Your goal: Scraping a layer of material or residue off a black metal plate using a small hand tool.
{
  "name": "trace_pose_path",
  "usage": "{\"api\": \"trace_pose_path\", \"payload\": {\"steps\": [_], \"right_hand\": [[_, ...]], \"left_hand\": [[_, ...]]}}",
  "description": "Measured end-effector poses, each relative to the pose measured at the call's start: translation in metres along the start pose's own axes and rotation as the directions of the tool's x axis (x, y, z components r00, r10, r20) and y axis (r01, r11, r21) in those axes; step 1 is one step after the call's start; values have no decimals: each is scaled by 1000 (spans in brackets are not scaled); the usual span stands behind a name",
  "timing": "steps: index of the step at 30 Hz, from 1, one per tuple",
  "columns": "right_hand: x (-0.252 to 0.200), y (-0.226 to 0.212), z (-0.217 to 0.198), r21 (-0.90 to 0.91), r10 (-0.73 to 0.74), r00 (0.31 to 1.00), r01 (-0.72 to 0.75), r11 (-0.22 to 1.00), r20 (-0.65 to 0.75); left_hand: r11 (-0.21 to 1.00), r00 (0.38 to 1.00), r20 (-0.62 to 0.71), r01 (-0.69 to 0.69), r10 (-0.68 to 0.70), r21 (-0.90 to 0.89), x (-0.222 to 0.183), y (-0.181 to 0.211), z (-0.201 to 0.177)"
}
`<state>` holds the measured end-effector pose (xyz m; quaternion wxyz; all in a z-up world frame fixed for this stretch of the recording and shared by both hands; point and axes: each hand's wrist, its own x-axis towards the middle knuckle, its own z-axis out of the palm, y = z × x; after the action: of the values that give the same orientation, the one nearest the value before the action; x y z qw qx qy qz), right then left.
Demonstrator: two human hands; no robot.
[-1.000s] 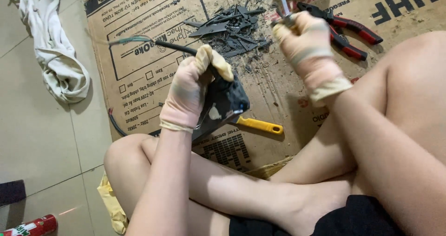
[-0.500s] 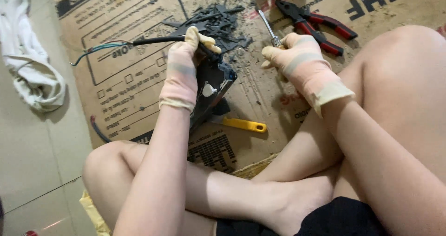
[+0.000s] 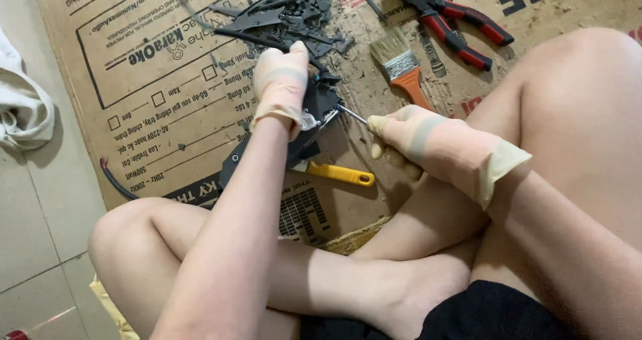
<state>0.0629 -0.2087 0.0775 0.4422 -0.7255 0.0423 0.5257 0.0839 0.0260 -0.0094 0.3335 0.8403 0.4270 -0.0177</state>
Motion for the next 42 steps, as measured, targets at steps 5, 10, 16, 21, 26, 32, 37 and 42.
{"api": "trace_pose_path", "payload": {"steps": [5,10,16,21,26,32,37,42], "right_hand": [[-3,-13,9,116,176,984,-171,978,-29],[2,-19,12,46,232,972,-231,972,-36],[14,-9,-1,33,142,989,-143,989,30],[34,0,-26,118,130,967,-159,980,218],[47,2,-41,188,176,901,-267,945,396],[52,-60,-40,-90,261,887,-246,965,380],[63,-83,-57,-315,400,862,-303,899,313],[73,-61,-71,-109,431,841,-419,901,328]], "left_hand": [[962,974,169,108,-154,251,-23,26,-17],[967,970,169,134,-172,215,-18,27,-14],[971,966,175,157,-188,179,-16,27,-16],[973,961,199,163,-194,165,-15,25,-13],[973,956,215,166,-199,161,-16,26,-10],[966,947,209,219,-244,136,-14,28,-6],[960,937,220,250,-273,125,-9,27,-8],[955,926,247,253,-285,153,-6,25,-1]]}}
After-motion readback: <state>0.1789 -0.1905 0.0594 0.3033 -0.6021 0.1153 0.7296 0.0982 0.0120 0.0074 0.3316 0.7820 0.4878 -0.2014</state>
